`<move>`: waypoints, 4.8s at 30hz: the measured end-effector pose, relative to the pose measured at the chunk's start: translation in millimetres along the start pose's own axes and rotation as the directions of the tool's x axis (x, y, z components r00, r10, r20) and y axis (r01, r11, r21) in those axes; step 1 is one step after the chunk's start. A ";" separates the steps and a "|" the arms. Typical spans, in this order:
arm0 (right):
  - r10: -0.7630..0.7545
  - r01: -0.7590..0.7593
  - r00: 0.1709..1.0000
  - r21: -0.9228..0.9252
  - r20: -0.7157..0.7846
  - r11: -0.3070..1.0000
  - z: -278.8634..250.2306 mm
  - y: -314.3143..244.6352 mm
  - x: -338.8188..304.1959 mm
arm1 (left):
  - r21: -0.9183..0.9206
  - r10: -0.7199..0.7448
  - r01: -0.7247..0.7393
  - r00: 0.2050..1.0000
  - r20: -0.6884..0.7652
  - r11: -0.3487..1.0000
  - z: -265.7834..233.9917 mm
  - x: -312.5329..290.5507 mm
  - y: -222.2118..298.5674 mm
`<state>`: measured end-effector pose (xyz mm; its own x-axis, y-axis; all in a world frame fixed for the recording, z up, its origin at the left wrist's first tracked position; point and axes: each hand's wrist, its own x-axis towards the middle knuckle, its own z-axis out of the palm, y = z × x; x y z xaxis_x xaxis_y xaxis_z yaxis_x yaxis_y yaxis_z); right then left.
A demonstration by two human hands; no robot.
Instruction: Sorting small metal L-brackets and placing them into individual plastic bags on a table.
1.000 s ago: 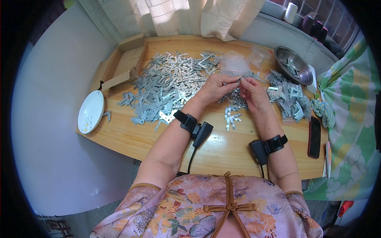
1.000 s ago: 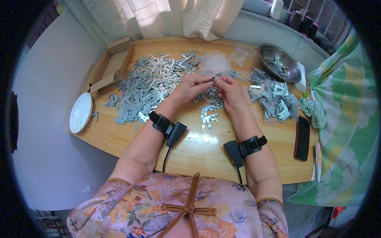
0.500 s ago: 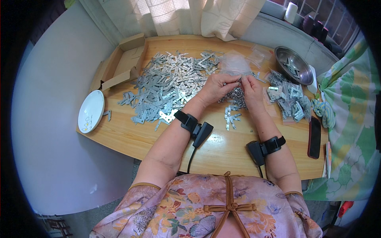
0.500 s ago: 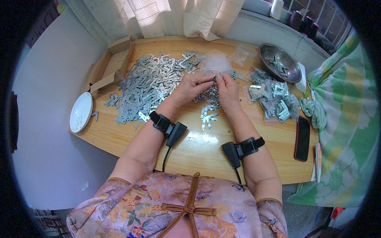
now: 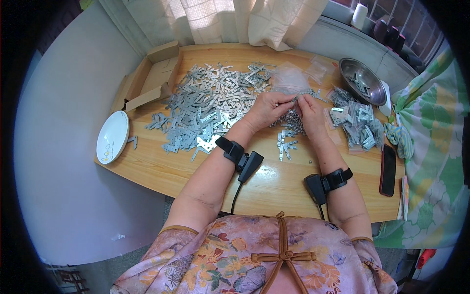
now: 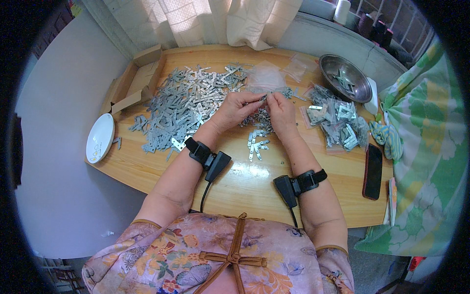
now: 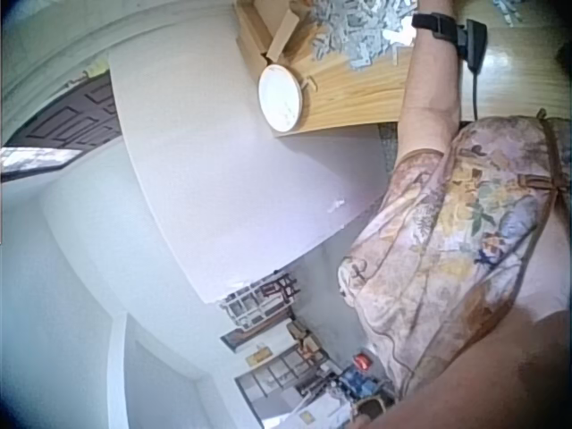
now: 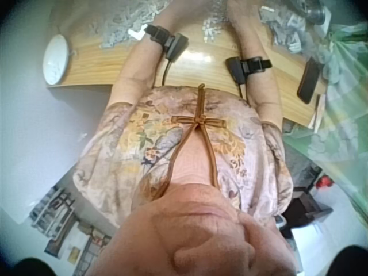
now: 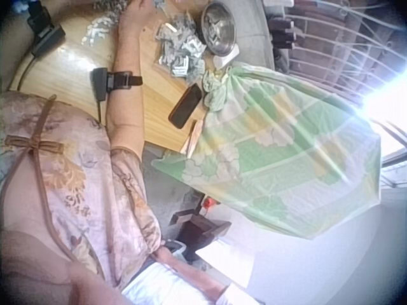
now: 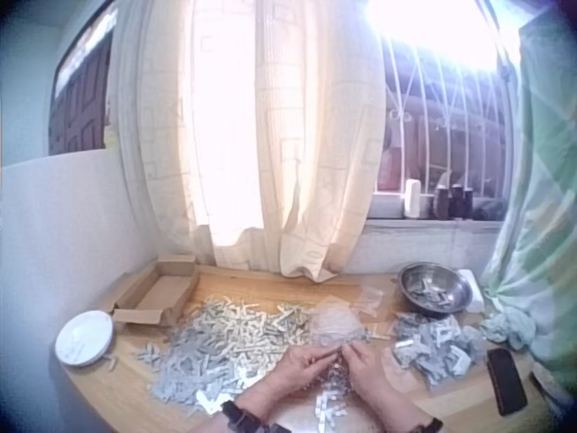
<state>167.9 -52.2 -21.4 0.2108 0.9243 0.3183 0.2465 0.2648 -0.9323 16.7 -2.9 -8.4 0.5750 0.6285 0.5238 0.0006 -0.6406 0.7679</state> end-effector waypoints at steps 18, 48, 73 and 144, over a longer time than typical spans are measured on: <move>0.106 -0.118 0.993 0.264 0.061 0.957 1.7 -1.9 -0.8 | -0.129 -0.158 0.161 0.987 0.034 0.978 1.3 0.2 1.0; 0.156 -0.171 0.985 0.288 0.074 0.942 2.9 -10.7 -3.5 | -0.179 -0.136 0.126 0.990 -0.043 0.976 4.0 -0.7 2.4; -0.173 0.300 0.954 -0.807 0.246 0.509 -3.5 -13.2 -8.0 | -0.575 -0.421 0.298 0.903 -0.088 0.761 -1.7 2.3 -19.3; -0.388 0.376 0.920 -0.158 -0.055 0.913 4.4 -11.0 -4.8 | -0.421 -0.459 0.436 0.887 0.053 0.795 -5.6 0.7 -0.9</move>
<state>159.9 -58.4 -13.4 0.1508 0.7324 0.6640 0.4539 0.5454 -0.7046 12.5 0.5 -6.6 0.5526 0.8282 0.0929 -0.0932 -0.0493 0.9944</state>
